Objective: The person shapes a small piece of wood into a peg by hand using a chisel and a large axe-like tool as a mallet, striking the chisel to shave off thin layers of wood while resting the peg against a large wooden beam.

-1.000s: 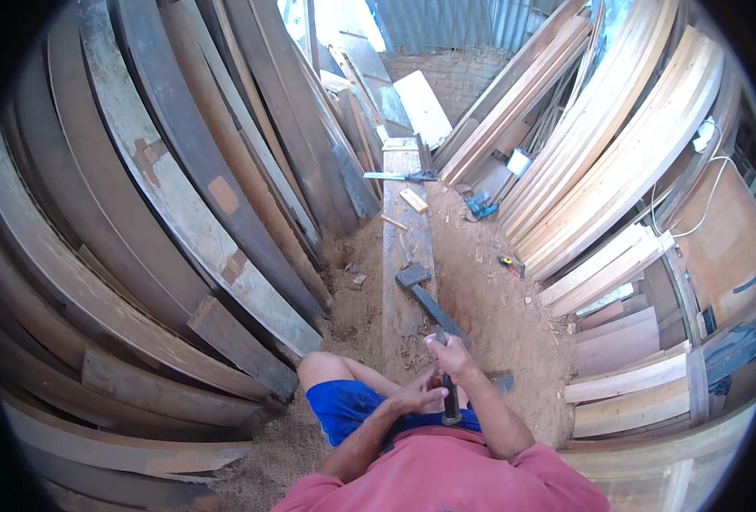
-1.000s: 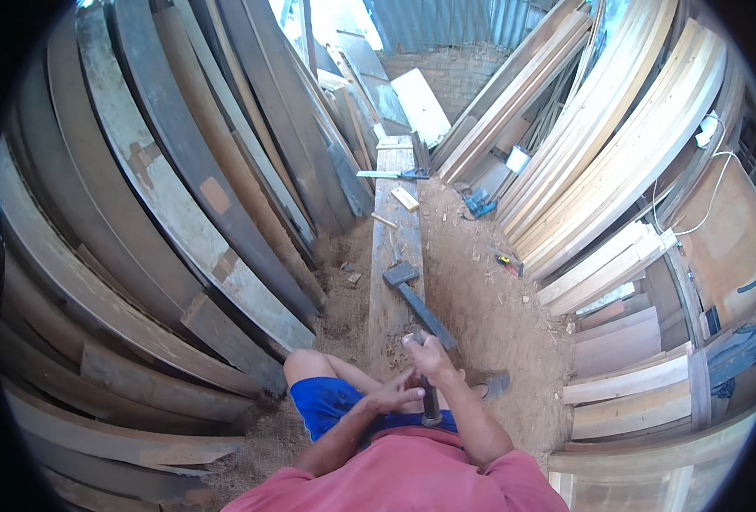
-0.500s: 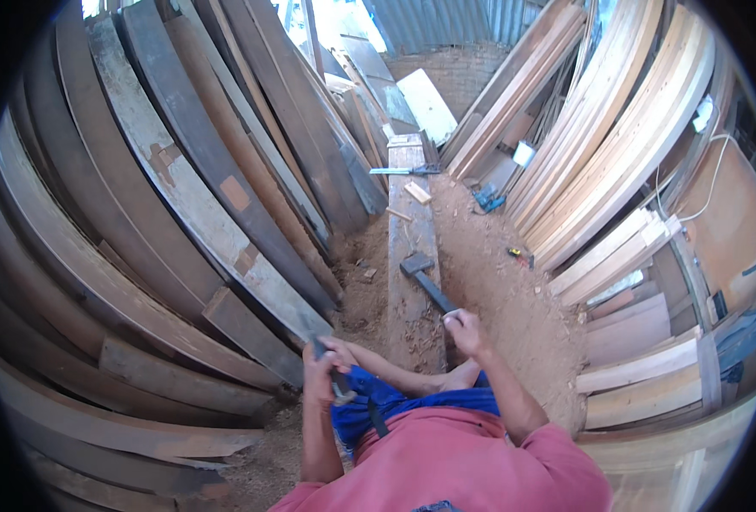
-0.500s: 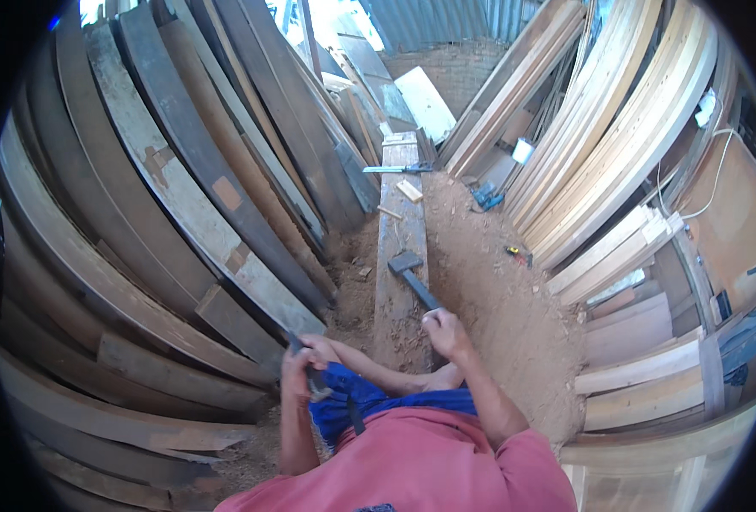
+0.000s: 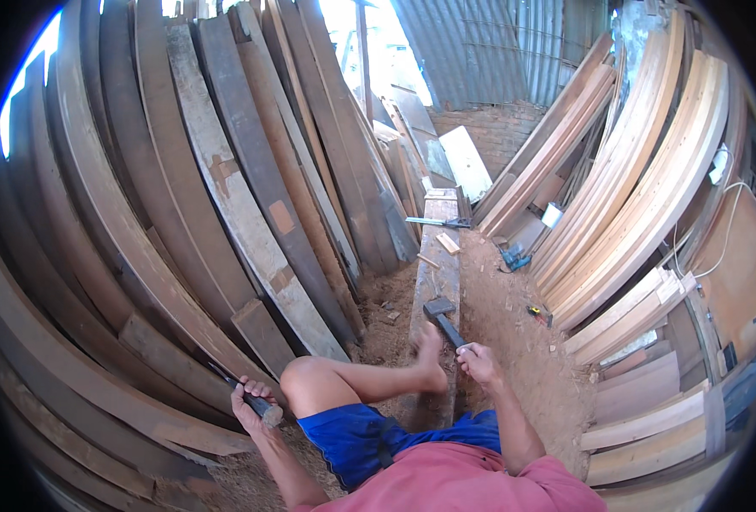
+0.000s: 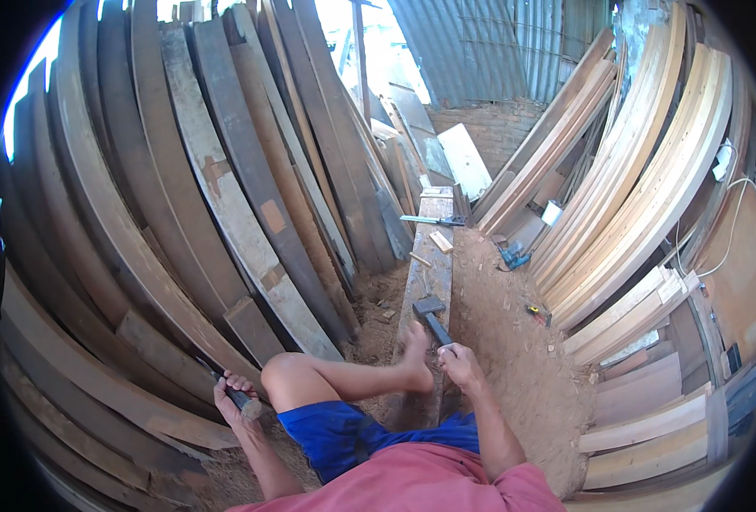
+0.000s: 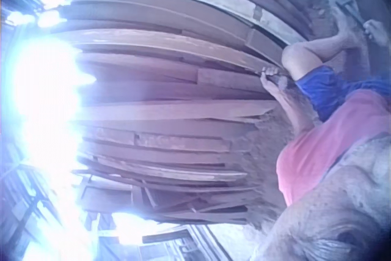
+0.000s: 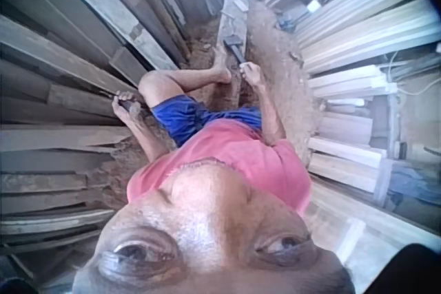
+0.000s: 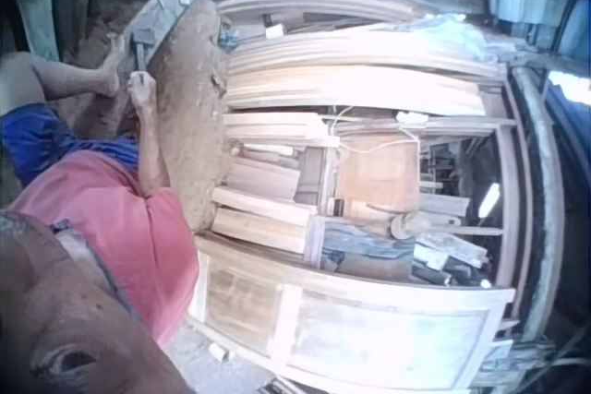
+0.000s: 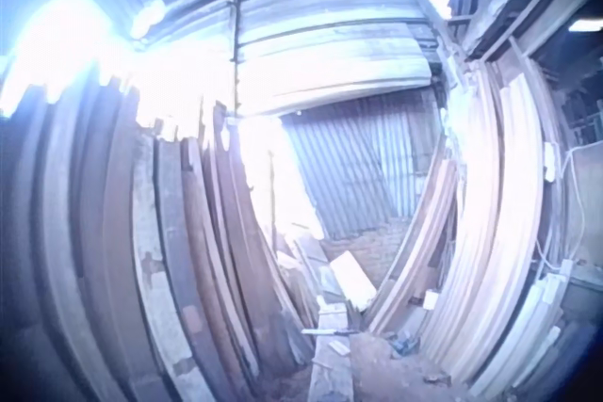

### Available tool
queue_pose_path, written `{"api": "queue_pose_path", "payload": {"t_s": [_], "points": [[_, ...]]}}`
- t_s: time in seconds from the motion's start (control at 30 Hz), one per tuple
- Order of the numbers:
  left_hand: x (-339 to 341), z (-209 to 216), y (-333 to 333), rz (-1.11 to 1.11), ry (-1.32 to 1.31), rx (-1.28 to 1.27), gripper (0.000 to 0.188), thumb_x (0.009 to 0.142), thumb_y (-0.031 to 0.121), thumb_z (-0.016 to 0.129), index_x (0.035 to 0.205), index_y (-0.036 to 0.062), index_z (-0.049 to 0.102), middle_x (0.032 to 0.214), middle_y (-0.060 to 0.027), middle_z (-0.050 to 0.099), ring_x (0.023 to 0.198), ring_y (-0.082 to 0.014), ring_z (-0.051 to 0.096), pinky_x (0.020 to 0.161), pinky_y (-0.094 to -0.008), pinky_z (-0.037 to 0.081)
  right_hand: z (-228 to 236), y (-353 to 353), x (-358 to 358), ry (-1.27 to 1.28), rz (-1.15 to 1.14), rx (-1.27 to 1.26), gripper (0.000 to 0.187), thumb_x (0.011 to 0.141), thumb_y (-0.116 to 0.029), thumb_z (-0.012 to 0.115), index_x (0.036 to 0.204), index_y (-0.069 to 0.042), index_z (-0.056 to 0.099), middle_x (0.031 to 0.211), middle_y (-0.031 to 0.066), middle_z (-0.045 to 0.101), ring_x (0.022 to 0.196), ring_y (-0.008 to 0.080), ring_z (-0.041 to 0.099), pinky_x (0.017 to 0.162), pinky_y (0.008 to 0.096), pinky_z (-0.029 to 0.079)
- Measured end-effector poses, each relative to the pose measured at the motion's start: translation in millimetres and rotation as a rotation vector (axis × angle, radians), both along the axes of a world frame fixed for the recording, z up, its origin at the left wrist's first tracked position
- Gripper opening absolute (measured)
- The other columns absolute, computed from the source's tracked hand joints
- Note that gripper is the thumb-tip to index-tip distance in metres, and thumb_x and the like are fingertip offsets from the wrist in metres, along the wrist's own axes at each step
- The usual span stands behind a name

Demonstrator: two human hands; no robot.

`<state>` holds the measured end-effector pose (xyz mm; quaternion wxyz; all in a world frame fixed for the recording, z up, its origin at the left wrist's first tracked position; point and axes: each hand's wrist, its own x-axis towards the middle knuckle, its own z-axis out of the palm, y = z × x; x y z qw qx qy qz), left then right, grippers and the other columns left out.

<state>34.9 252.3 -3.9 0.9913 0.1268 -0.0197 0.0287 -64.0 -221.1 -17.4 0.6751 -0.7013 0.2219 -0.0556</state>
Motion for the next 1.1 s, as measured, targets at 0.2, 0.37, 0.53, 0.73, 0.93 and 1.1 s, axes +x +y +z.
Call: {"api": "queue_pose_path", "payload": {"t_s": [0.2,0.37,0.53,0.73,0.93,1.1], "points": [[2,-11,12,0.003,0.033,-0.092,0.014,0.089,0.014,0.055,0.096,0.0017,0.056,0.07,-0.002,0.056,0.064,-0.0146,0.054,0.059,-0.0306,0.047,-10,-8,-9,0.028,0.006,-0.012,0.024,0.092,-0.021,0.055,0.096,0.002,0.063,0.077,0.003,0.06,0.064,0.0084,0.054,0.058,0.0234,0.044],[3,-12,7,0.026,0.093,-0.046,0.019,0.087,0.016,0.056,0.097,-0.001,0.056,0.072,-0.0026,0.056,0.064,-0.0146,0.056,0.058,-0.0303,0.048,-15,-13,-11,0.027,-0.01,-0.022,0.026,0.091,-0.022,0.055,0.096,0.002,0.063,0.078,0.0039,0.062,0.065,0.0088,0.055,0.059,0.0237,0.045],[9,0,-19,-0.017,0.115,-0.013,0.021,0.089,0.018,0.058,0.098,-0.0007,0.055,0.074,-0.0032,0.055,0.065,-0.0156,0.056,0.059,-0.0303,0.048,-24,-23,-10,0.069,0.042,-0.062,0.023,0.094,-0.02,0.052,0.103,-0.001,0.063,0.081,0.0022,0.061,0.064,0.0076,0.054,0.056,0.0232,0.046],[12,-4,-38,0.066,0.138,0.411,0.037,0.093,0.038,0.061,0.103,0.0028,0.054,0.079,-0.0048,0.056,0.069,-0.0164,0.056,0.061,-0.0295,0.049,-27,-33,-4,0.109,0.038,-0.15,0.028,0.092,-0.025,0.055,0.101,0.0,0.063,0.079,0.0023,0.06,0.065,0.0079,0.054,0.056,0.0242,0.045],[48,8,-52,-0.038,0.051,0.401,0.054,0.096,0.039,0.058,0.135,0.0063,0.043,0.089,-0.0067,0.056,0.069,-0.0136,0.054,0.06,-0.0271,0.051,-73,-63,-8,0.069,-0.061,-0.708,0.028,0.085,-0.025,0.056,0.089,0.0,0.068,0.093,0.0196,0.068,0.081,0.0322,0.067,0.073,0.0414,0.052],[80,44,-93,-0.096,-0.011,0.385,0.055,0.094,0.031,0.059,0.14,0.0053,0.042,0.088,-0.0088,0.055,0.069,-0.0165,0.054,0.059,-0.0279,0.05,-103,-90,18,0.162,-0.065,-0.693,0.034,0.083,-0.028,0.061,0.101,0.001,0.065,0.094,0.023,0.067,0.094,0.0364,0.065,0.082,0.0434,0.051]]}}
